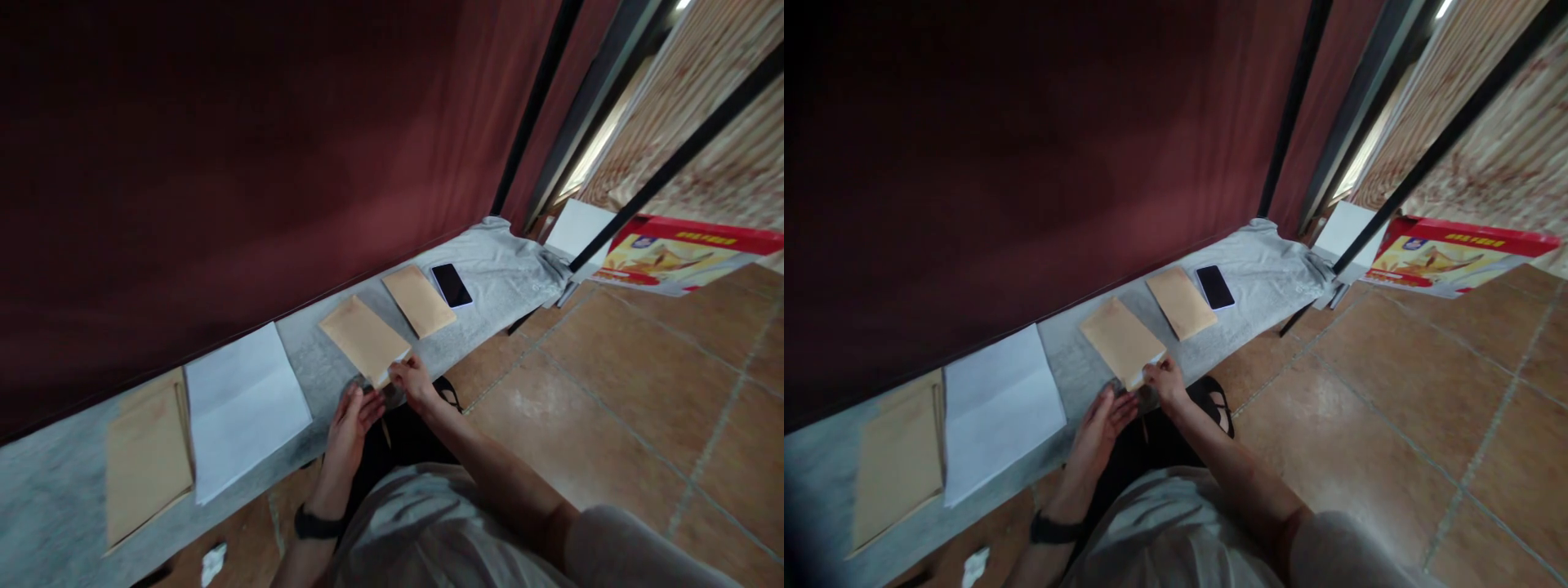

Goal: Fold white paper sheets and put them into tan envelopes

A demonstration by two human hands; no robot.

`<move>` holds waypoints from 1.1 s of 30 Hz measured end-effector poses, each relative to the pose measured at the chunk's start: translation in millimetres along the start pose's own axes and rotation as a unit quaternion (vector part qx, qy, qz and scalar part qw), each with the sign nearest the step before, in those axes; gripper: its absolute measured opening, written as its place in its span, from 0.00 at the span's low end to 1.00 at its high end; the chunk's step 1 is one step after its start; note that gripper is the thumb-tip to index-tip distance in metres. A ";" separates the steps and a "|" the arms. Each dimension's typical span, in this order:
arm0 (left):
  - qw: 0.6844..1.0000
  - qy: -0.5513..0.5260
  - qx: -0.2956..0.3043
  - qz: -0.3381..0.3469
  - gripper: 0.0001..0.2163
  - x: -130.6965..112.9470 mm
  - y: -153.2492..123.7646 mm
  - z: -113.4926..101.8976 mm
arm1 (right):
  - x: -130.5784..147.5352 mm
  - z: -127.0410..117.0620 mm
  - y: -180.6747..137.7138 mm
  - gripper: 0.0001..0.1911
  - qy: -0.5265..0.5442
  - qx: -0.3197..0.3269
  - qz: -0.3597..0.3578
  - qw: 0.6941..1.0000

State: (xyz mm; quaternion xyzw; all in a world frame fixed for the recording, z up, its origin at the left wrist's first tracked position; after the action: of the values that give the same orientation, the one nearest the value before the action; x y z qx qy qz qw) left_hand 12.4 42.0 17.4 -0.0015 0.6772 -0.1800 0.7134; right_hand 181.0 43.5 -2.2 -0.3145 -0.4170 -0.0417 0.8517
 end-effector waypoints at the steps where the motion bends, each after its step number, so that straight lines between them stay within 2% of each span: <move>1: 0.997 -0.069 -0.008 -0.041 0.24 3.9 -0.5 7.8 | -2.8 2.5 -1.4 0.17 0.005 0.003 0.001 1.000; 4: 0.978 -0.187 -0.056 -0.067 0.18 0.9 6.0 19.2 | -9.1 9.4 -5.4 0.17 0.008 0.014 0.001 1.000; 7: 0.975 -0.198 -0.088 -0.052 0.16 -3.1 16.2 15.9 | -12.0 13.5 -6.6 0.16 0.001 0.019 0.000 1.000; 10: 0.983 -0.148 -0.097 -0.043 0.16 -2.4 24.7 3.9 | -12.1 14.3 -3.8 0.15 -0.015 0.026 0.001 1.000; 14: 0.996 0.002 -0.088 -0.020 0.13 -4.8 36.9 -14.7 | -10.4 9.7 4.2 0.17 -0.054 0.031 -0.002 0.998; 20: 0.986 0.121 -0.112 0.007 0.14 -4.0 50.1 -35.6 | -9.5 -2.4 5.8 0.16 -0.155 0.025 -0.036 0.987; 22: 0.980 0.160 -0.116 0.014 0.16 -3.4 51.4 -41.2 | -3.9 -6.4 1.6 0.14 -0.215 0.020 -0.077 0.973; 24: 0.973 0.198 -0.119 0.021 0.18 -4.6 52.1 -45.9 | 7.5 -4.9 -4.4 0.12 -0.335 0.018 -0.168 0.927; 27: 0.962 0.242 -0.120 0.030 0.19 -9.7 52.0 -50.3 | 19.7 8.9 -13.3 0.16 -0.516 0.049 -0.319 0.793; 29: 0.950 0.287 -0.113 0.036 0.20 -14.7 49.6 -51.1 | 19.4 17.2 -14.4 0.18 -0.572 0.095 -0.367 0.727; 31: 0.917 0.385 -0.098 0.041 0.22 -20.4 44.8 -50.4 | 15.3 21.9 -13.0 0.19 -0.609 0.131 -0.389 0.678; 33: 0.855 0.506 -0.090 0.073 0.23 -28.7 40.0 -47.3 | 10.7 22.8 -10.5 0.19 -0.634 0.140 -0.398 0.648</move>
State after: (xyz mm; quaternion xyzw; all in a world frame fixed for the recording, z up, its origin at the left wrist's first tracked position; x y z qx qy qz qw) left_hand -23.7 98.3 31.4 0.0749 0.9562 -0.0414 0.2800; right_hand 168.8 50.2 21.3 0.0553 -0.9413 -0.1085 0.3149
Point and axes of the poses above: each hand's wrist, its own y-axis towards the middle knuckle, its own z-axis out of the palm, x = y × z, the point moved 6 cm from there along y, towards the middle knuckle, and after that the axes turned 10 degrees about z, right-handed, at the moved point
